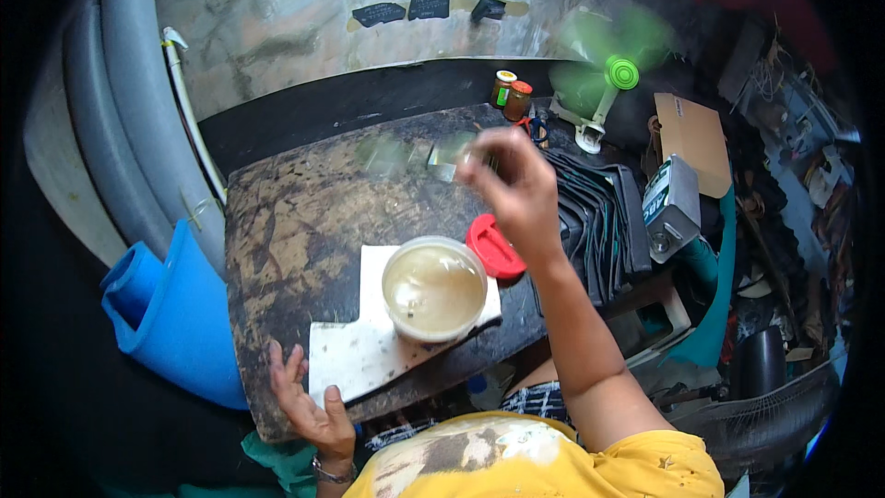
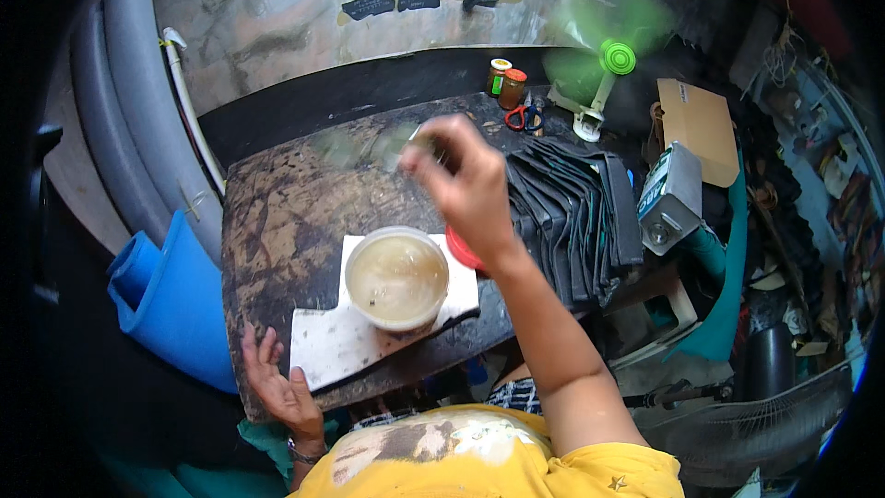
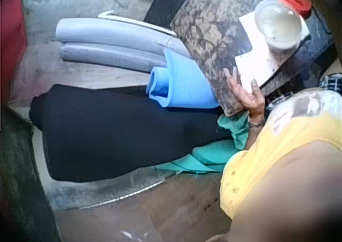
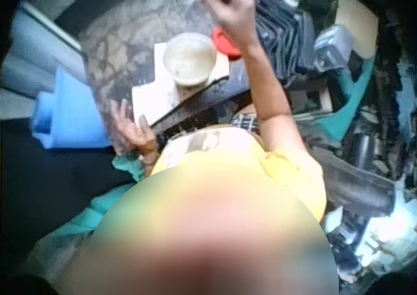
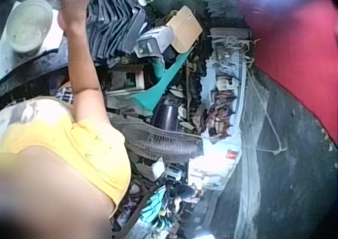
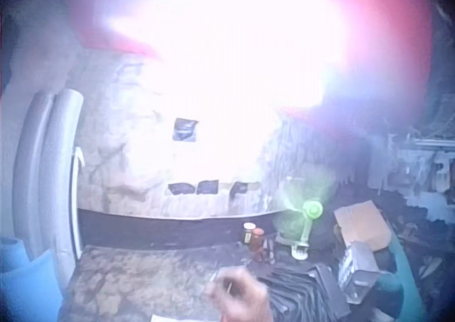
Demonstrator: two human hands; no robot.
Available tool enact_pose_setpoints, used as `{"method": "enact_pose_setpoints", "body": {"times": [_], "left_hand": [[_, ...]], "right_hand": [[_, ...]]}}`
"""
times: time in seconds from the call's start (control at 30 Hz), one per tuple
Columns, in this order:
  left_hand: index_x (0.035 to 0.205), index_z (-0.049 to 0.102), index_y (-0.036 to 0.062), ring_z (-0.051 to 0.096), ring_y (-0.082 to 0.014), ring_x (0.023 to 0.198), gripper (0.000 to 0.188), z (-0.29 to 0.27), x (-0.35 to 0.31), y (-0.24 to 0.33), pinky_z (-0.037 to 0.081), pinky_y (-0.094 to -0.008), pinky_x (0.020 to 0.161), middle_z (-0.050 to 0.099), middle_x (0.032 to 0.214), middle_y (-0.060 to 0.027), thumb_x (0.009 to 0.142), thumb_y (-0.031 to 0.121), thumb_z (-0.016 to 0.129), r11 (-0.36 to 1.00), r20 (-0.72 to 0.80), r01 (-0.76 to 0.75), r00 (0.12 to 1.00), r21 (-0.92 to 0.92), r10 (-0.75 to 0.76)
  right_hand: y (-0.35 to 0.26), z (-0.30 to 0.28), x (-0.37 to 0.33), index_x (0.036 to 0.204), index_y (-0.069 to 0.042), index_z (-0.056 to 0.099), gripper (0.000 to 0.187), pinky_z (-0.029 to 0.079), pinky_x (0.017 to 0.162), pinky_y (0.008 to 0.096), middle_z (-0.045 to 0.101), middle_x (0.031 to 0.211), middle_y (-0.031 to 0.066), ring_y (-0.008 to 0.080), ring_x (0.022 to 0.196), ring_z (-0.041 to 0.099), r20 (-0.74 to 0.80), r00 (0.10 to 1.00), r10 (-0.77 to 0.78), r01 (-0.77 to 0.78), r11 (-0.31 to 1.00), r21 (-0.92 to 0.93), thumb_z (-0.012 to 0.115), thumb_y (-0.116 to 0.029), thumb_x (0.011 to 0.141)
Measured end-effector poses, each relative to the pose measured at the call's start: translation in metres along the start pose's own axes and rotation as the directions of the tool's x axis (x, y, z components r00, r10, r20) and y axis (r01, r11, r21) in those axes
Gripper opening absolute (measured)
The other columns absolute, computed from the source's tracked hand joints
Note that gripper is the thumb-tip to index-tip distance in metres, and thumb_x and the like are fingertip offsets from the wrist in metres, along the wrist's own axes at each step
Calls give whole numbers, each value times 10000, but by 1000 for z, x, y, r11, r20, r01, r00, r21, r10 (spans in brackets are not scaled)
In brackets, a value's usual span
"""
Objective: The person uses scissors to trim the edges of a teal and black material piece, then pours a yellowish liquid from a metal can into a plastic container. They rub the liquid between their fingers and apply it to the material piece, pressing it onto a stack of similar pieces.
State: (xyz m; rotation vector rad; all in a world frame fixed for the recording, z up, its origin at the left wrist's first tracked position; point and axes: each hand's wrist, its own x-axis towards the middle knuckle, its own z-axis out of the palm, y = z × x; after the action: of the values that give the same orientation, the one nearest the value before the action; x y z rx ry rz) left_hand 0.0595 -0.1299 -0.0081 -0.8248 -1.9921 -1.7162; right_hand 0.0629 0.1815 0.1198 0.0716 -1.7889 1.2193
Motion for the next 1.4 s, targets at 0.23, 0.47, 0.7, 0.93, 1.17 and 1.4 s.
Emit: {"method": "enact_pose_setpoints", "body": {"times": [0.23,0.47,0.7,0.93,1.17,1.4], "left_hand": [[1422,318,-46,271,-524,1370,638,24,-19,-39,233,-615,1101,269,1473,-341,892,201,573,895,119,-113,991,432,67],[1347,454,-71,411,-444,1311,620,34,-16,-32,357,-552,1072,354,1499,-229,863,212,717,858,138,-28,989,513,-50],[1303,490,-64,380,-509,1302,512,30,-12,-35,272,-605,1073,409,1396,-328,862,175,591,822,366,-126,924,556,-106],[1298,532,-33,395,-374,1340,432,42,9,-27,216,-525,1124,474,1400,-234,902,138,553,804,476,-74,836,590,-273],[1354,462,-25,491,-345,1148,461,75,23,-46,241,-540,1108,525,1174,-204,923,121,535,731,479,-216,861,647,-169],[1193,549,11,510,-345,1087,330,64,12,-41,274,-537,1088,542,1093,-173,877,100,574,748,465,-202,871,632,-157]], "right_hand": [[297,-66,134,950,-19,561,134,412,399,242,634,702,88,117,486,544,-625,518,584,-545,789,284,656,-5,856],[459,-120,149,914,7,619,174,508,755,399,665,816,126,249,759,659,-797,415,438,-727,686,-2,612,39,743],[390,-81,163,1178,-15,535,409,571,703,431,595,1109,168,353,969,631,-749,373,548,-584,766,269,559,56,776],[222,-34,83,1145,-30,644,290,532,704,348,684,897,100,170,865,647,153,771,618,-608,786,-110,591,-207,922],[123,-16,-49,1065,-120,703,272,320,989,614,671,1101,129,310,1057,602,539,604,588,195,546,-815,544,-278,912],[124,-18,-77,1009,-113,693,257,291,1022,590,653,1041,111,279,1079,577,576,708,409,274,592,-758,532,-291,918]]}}
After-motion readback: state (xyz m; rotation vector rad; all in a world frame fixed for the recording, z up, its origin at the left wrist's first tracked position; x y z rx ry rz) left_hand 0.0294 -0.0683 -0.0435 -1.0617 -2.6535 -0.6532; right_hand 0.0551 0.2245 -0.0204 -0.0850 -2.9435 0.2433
